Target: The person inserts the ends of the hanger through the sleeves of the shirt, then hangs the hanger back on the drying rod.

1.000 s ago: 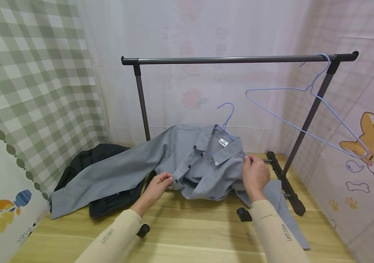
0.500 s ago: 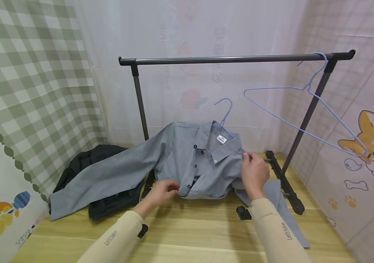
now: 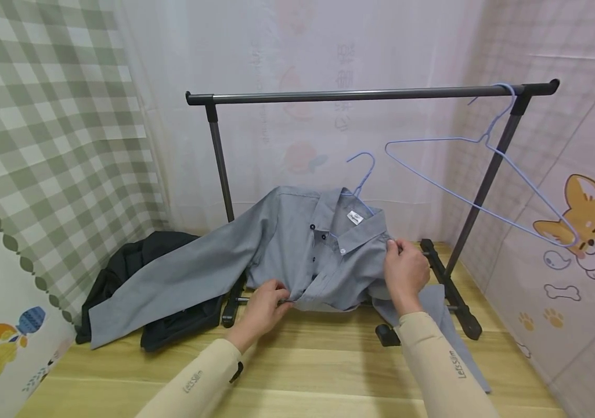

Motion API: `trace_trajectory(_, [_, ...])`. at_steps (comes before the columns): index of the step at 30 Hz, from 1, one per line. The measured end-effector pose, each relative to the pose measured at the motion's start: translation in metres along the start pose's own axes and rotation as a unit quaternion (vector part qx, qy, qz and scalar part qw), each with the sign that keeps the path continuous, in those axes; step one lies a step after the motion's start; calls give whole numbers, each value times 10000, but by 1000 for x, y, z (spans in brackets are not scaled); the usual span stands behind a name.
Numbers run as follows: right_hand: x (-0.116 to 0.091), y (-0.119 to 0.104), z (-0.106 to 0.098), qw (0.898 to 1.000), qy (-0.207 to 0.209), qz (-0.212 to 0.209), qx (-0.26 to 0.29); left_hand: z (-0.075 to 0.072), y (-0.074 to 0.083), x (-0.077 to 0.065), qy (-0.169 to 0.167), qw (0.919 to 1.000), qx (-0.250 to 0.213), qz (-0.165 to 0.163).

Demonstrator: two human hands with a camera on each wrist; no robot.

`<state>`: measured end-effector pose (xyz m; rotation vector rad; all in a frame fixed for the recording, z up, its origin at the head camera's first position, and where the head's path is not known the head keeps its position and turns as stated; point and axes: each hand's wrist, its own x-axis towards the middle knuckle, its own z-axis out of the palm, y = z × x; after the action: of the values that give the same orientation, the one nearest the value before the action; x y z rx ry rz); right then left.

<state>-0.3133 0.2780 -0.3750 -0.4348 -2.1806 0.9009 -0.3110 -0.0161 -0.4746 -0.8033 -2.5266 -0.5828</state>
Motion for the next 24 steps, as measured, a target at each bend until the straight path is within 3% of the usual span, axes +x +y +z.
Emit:
trace_trajectory(4, [3,3,-1,9999,11,103,-36,-14,0,6,-253,9951,-946,-156])
trace_trajectory(8, [7,5,-4,9998,-32,209,-41,-32,-3,13,-539,9729,-2189,-514])
trace_trajectory(12, [8,4,-6,9995,-157,275,-82,-49,-4,21,-782,9339,-3304,-1122])
trace_trajectory(14, [8,5,-7,9992,-217,311,-114,-57,-4,26,-775,9072,-3900,-1372])
trace_trajectory(17, [7,5,-7,9990,-276,327,-127,-66,-5,32,-649,8721,-4599,-1542])
trace_trajectory(18, [6,5,-7,9990,-294,324,-125,-69,-5,34,-614,8657,-4716,-1560])
trace_trajectory(19, [5,5,-6,9989,-315,324,-110,-70,-6,35,-590,8634,-4749,-1598])
trace_trajectory(20, [5,6,-6,9989,-328,325,-84,-71,-7,35,-584,8664,-4678,-1646])
trace_trajectory(22, [2,7,-4,9989,-347,322,-64,-71,-8,34,-621,8837,-4298,-1745])
trace_trajectory(24, [-1,9,-1,9988,-331,348,-49,-66,-10,31,-753,9062,-3732,-1839])
